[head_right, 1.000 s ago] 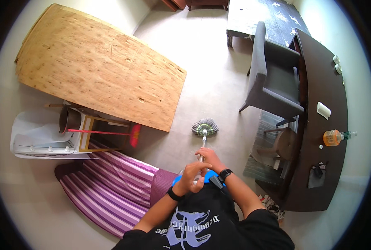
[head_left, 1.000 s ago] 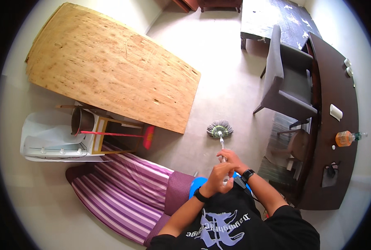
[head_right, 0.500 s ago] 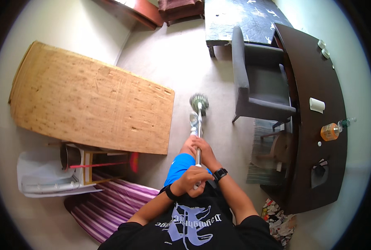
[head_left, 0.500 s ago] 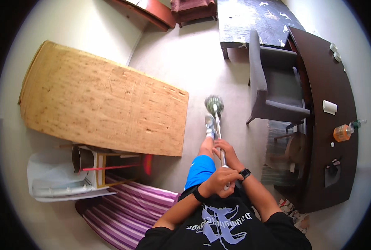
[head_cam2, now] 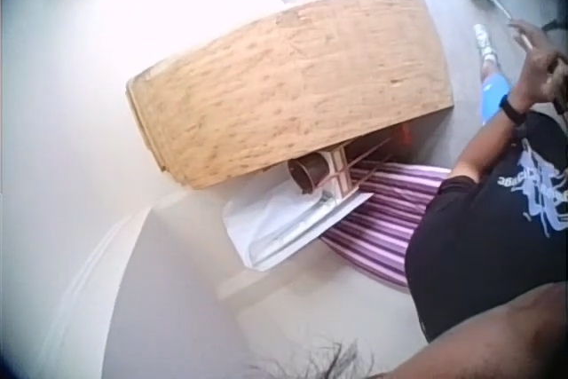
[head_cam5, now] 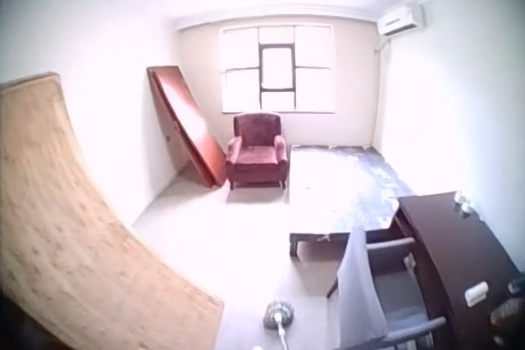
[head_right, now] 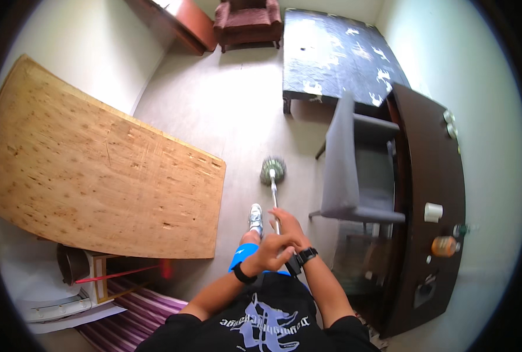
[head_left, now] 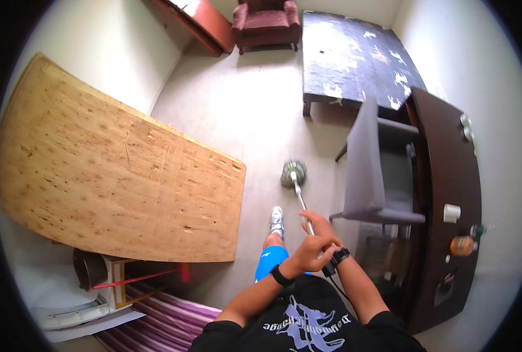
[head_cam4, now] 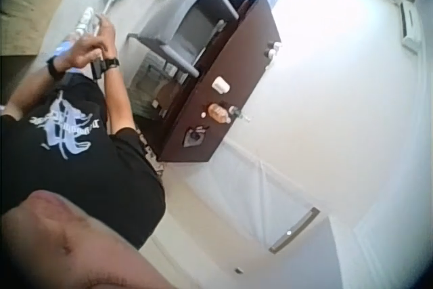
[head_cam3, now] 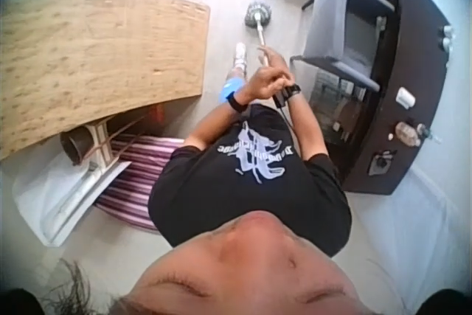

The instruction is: The recorder is mopping the floor of a cluttered room using a spin mop.

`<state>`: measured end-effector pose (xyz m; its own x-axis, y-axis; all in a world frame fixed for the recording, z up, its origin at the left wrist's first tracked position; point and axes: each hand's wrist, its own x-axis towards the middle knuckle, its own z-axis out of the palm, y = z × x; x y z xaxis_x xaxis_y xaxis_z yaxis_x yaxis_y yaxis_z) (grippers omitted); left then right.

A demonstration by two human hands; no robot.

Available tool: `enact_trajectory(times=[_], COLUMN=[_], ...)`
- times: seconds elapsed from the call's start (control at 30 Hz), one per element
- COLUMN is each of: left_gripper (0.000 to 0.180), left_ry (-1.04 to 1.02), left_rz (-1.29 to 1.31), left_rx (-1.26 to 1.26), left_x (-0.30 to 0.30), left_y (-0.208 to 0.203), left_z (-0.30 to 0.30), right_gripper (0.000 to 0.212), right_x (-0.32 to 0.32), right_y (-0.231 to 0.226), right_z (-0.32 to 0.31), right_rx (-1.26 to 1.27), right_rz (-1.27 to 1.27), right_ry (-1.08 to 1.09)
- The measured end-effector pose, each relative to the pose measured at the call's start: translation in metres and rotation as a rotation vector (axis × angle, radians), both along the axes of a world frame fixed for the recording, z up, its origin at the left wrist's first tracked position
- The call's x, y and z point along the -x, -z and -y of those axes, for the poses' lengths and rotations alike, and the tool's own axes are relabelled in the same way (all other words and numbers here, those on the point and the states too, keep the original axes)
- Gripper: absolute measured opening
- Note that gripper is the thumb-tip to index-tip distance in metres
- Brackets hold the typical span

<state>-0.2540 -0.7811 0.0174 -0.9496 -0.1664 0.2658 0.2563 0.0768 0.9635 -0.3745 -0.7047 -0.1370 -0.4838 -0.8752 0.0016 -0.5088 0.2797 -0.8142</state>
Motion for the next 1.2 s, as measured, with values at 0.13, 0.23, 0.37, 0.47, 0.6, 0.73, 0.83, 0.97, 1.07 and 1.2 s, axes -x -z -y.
enact_trajectory(times=[0.13, 0.23, 0.37, 0.47, 0.6, 0.73, 0.83, 0.97, 1.07, 1.2], left_gripper=[0.02, 0.016, 0.014, 0.015, 0.02, 0.019, 0.018, 0.017, 0.018, 0.013], left_ry=[-0.064, -0.009, 0.06, 0.003, 0.077, 0.014, -0.094, -0.275, -0.381, -0.527], left_rz=[-0.054, -0.069, -0.016, -0.114, -0.17, -0.161, -0.181, -0.198, -0.136, 0.103], left_rx=[-0.114, -0.148, -0.171, -0.173, 0.071, 0.243, 0.288, 0.158, 0.252, 0.073], left_x=[0.043, 0.064, 0.095, 0.117, 0.15, 0.193, 0.233, 0.294, 0.361, 0.477], left_y=[0.02, 0.0, -0.018, -0.021, -0.031, -0.027, -0.034, -0.043, -0.031, -0.025], left_z=[0.071, 0.127, 0.193, 0.237, 0.281, 0.323, 0.377, 0.451, 0.516, 0.593], right_gripper=[0.026, 0.02, 0.021, 0.022, 0.019, 0.014, 0.012, 0.011, 0.012, 0.021], right_x=[0.036, 0.064, 0.105, 0.118, 0.165, 0.219, 0.265, 0.341, 0.41, 0.492], right_y=[-0.011, -0.02, -0.033, -0.061, -0.046, -0.057, -0.081, -0.078, -0.054, -0.019], right_z=[0.068, 0.114, 0.172, 0.224, 0.284, 0.369, 0.437, 0.524, 0.588, 0.652], right_rx=[-0.132, -0.172, -0.118, -0.018, 0.136, 0.196, 0.302, 0.356, 0.302, 0.172], right_rz=[0.002, -0.052, -0.153, -0.102, 0.002, -0.044, -0.085, -0.28, -0.323, -0.216], right_ry=[-0.112, -0.197, -0.372, -0.398, -0.285, -0.084, -0.031, -0.049, -0.094, -0.054])
